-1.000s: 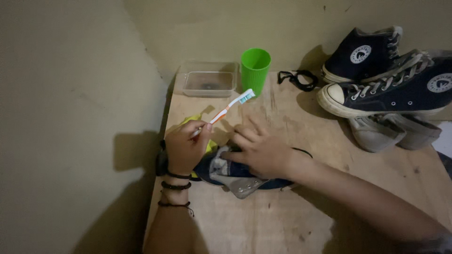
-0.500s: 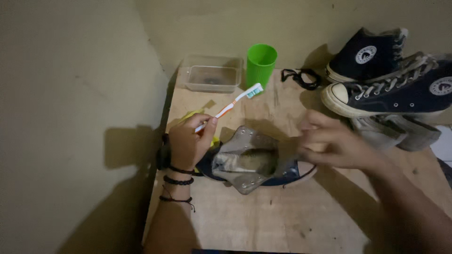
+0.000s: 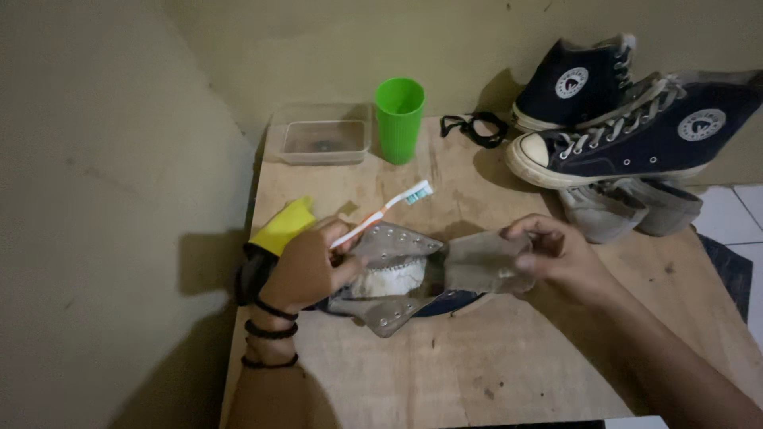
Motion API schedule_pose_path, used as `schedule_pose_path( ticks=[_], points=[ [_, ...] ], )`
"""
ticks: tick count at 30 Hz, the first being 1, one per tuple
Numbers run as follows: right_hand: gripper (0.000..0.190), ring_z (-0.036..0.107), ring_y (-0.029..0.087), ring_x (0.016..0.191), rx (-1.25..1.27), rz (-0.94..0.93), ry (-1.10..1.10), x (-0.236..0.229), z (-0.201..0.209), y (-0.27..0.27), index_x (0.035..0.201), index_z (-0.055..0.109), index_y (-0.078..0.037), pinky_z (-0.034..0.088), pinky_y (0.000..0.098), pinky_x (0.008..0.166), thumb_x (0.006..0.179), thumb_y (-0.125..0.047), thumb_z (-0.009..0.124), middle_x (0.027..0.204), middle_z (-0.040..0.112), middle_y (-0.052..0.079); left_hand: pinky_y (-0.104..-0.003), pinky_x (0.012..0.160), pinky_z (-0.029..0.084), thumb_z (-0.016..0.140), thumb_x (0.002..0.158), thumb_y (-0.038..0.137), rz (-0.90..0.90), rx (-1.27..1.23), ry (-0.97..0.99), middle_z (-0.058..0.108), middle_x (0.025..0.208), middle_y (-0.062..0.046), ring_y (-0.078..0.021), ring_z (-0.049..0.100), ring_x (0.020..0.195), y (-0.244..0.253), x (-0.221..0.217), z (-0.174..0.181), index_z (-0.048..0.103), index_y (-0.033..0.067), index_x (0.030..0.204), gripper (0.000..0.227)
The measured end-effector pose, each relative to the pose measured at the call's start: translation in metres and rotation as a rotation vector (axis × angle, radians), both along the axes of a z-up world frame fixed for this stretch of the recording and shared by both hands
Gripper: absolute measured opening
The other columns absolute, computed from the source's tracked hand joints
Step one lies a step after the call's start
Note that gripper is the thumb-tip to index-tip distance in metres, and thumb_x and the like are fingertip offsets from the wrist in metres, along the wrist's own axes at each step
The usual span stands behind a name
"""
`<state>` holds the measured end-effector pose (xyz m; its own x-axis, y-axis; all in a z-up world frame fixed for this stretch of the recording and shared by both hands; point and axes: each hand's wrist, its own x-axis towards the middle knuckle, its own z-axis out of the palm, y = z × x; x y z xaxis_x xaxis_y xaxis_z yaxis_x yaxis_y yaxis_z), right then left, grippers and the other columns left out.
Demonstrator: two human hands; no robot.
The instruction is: The person cleans a shoe using a toothbrush, dipping it into a cup of liquid and scrubbing the interior fabric and exterior surfaces.
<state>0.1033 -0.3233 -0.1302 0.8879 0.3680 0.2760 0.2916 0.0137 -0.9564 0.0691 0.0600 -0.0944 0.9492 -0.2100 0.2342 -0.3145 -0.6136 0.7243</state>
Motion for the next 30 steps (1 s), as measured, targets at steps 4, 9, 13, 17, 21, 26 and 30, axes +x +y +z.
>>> schedule_pose_path(
  ticks=[4,9,13,17,21,26,30],
  points=[
    [0.051,0.052,0.018,0.070,0.064,-0.054,0.288,-0.017,0.034,0.023,0.120,0.058,0.002,0.040,0.0290,0.053,0.074,0.018,0.073,0.091,0.060,0.010,-0.047,0.075,0.054,0.072,0.077,0.026,0.031,0.167,0.196,0.068,0.077,-0.017,-0.0424,0.071,0.085,0.009,0.005,-0.014,0.056,0.0154,0.086,0.021],
    [0.054,0.059,0.017,0.067,0.066,-0.051,0.255,0.007,0.042,0.028,0.126,0.054,-0.003,0.044,0.0245,0.050,0.077,0.017,0.068,0.093,0.063,0.009,-0.051,0.079,0.055,0.065,0.075,0.024,-0.084,0.141,0.362,0.072,0.083,-0.028,-0.0490,0.071,0.092,0.009,-0.012,0.002,0.065,0.0076,0.090,0.023],
    [0.047,0.062,0.017,0.077,0.130,-0.086,0.266,0.024,0.036,0.051,0.129,0.056,-0.002,0.054,0.0260,0.059,0.085,0.009,0.068,0.099,0.056,0.007,-0.033,0.059,0.052,0.076,0.075,0.027,-0.101,-0.036,0.329,0.068,0.057,-0.009,-0.0230,0.069,0.057,-0.002,-0.011,-0.001,0.058,0.0122,0.077,0.023],
    [0.079,0.066,0.041,0.111,-0.001,-0.259,0.387,0.013,0.048,0.073,0.156,0.040,-0.008,0.058,0.0536,0.088,0.084,-0.003,0.073,0.133,0.050,0.031,-0.037,0.051,0.052,0.085,0.080,0.032,0.003,-0.055,-0.117,0.068,0.066,-0.013,-0.0347,0.071,0.062,-0.025,0.006,-0.031,0.059,0.0134,0.076,0.032],
    [0.096,0.065,0.037,0.109,0.000,-0.269,0.233,-0.015,0.044,0.084,0.163,0.023,-0.012,0.060,0.0478,0.083,0.081,0.005,0.072,0.134,0.048,0.032,-0.037,0.055,0.052,0.085,0.076,0.035,0.015,-0.122,-0.127,0.070,0.076,-0.009,-0.0322,0.072,0.069,-0.042,0.003,-0.034,0.058,0.0157,0.080,0.033],
    [0.092,0.065,0.022,0.095,-0.080,-0.113,-0.004,-0.019,0.027,0.090,0.165,-0.006,-0.018,0.060,0.0354,0.068,0.098,0.001,0.054,0.129,0.062,0.037,-0.040,0.081,0.057,0.086,0.079,0.039,-0.073,-0.314,0.021,0.078,0.106,-0.011,-0.0336,0.075,0.100,-0.056,0.012,-0.023,0.060,0.0101,0.089,0.040],
    [0.092,0.062,0.017,0.089,-0.009,-0.059,0.040,-0.003,0.031,0.093,0.166,-0.003,-0.019,0.054,0.0304,0.066,0.097,0.003,0.054,0.122,0.063,0.029,-0.044,0.081,0.056,0.085,0.079,0.039,-0.082,-0.268,0.110,0.076,0.092,-0.016,-0.0345,0.074,0.095,-0.070,0.029,-0.035,0.058,0.0072,0.093,0.044]
  ],
)
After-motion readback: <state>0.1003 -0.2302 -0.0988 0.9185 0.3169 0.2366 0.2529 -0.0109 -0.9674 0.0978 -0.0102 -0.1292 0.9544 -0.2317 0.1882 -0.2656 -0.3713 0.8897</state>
